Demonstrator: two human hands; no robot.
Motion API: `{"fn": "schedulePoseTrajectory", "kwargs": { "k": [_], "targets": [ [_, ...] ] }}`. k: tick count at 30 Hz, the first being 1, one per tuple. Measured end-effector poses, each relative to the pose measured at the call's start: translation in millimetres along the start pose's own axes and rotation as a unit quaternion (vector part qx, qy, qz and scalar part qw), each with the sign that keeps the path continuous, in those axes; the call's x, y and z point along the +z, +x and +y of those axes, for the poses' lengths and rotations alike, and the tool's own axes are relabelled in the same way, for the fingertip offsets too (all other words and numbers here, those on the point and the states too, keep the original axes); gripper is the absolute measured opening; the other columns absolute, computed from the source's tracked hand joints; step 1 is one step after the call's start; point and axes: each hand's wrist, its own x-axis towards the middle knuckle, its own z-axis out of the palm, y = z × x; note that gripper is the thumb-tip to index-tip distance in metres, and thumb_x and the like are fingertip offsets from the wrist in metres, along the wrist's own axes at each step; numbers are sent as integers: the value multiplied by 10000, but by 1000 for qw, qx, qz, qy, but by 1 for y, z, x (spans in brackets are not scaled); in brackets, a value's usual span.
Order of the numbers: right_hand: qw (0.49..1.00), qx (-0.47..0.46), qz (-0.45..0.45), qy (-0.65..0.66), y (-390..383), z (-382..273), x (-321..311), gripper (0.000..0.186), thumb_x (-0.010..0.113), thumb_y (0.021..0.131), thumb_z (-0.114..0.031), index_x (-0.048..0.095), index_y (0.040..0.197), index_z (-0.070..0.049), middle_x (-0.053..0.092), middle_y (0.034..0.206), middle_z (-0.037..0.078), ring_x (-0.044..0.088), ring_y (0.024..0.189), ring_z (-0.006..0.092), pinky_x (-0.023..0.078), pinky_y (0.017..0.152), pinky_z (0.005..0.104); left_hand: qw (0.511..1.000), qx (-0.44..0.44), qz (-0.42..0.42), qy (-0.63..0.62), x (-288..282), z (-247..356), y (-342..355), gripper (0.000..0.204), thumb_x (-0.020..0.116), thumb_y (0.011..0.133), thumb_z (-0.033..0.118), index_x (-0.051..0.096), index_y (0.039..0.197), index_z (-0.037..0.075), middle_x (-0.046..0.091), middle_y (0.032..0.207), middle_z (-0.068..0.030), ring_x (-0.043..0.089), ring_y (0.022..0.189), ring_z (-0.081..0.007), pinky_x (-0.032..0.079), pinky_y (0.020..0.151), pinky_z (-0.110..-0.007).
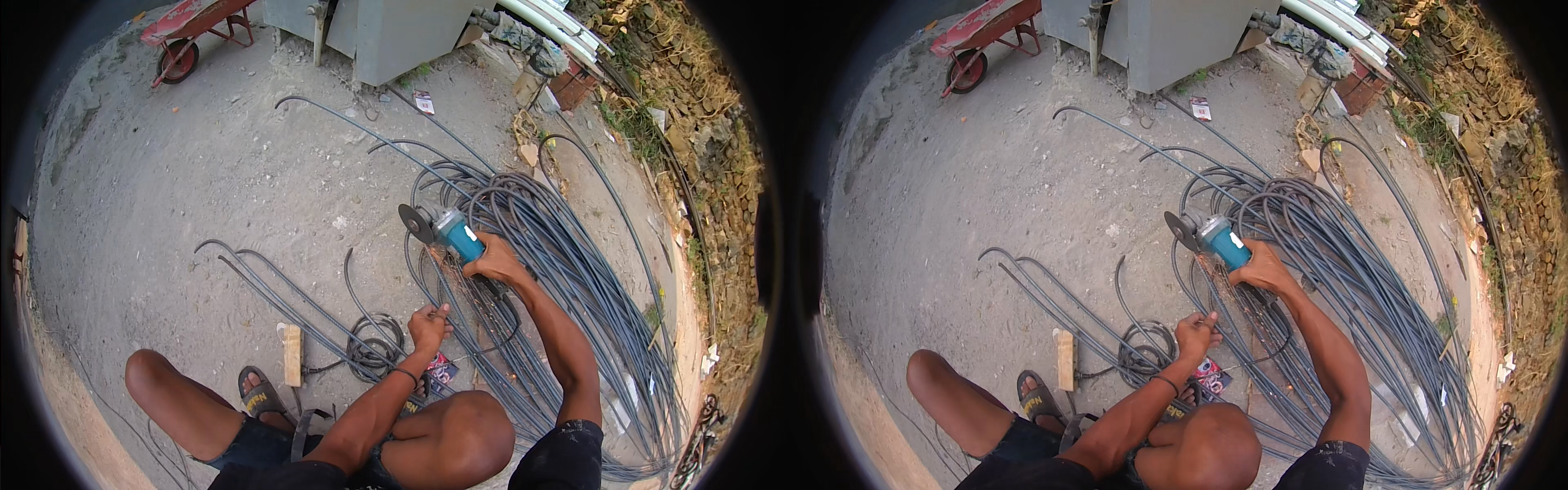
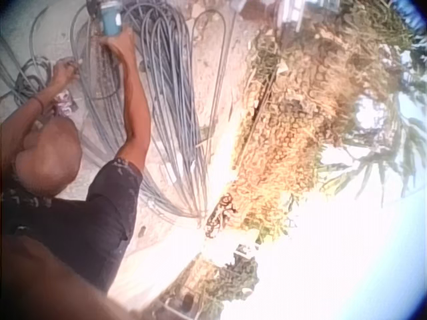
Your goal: The person cuts metal rods using an angle grinder while holding each rod in place by hand.
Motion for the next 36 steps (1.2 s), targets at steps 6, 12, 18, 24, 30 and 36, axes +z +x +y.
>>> {"fn": "schedulePoseTrajectory", "kwargs": {
  "k": [6,12,18,24,30,36],
  "targets": [
    [1000,5,1,-3,3,2,2,582,817,506,-275,696,1002,4,693,831,165,660,779,295,502,739,394,1000,-7,1,-13,1,-3,3,350,775,933,266,655,858,-54,685,692,-110,700,551,-170,544,443,-290],
    [1000,5,10,-10,4,5,3,588,827,509,-278,698,1012,-2,693,834,166,657,779,301,498,736,398,1000,-2,-11,11,1,-4,5,357,753,952,274,610,809,-20,657,694,-113,702,571,-205,588,474,-320],
    [1000,-3,8,-8,3,2,3,583,825,510,-271,697,1011,-3,689,834,166,650,777,301,494,732,400,1000,-4,-2,-6,0,-6,6,360,773,935,294,652,823,-26,675,670,-92,692,537,-162,541,441,-283],
    [1000,6,4,-1,3,5,3,584,824,508,-270,692,1007,3,688,839,169,650,784,298,492,736,396,1000,-11,-8,-9,1,-5,6,358,772,936,291,651,822,-26,672,666,-86,686,529,-157,544,444,-285],
    [1000,-2,7,-9,5,7,5,570,815,509,-267,686,991,8,683,821,169,643,765,296,491,725,398,1000,-11,1,-8,1,-6,7,350,769,938,275,650,804,-25,673,672,-89,689,541,-154,553,453,-288],
    [1000,8,2,-8,6,5,4,558,807,512,-262,682,984,9,674,812,159,642,757,291,490,716,397,1000,-8,0,-4,1,-5,7,348,770,937,274,655,807,-27,675,676,-87,690,544,-157,552,452,-288]
  ]
}}
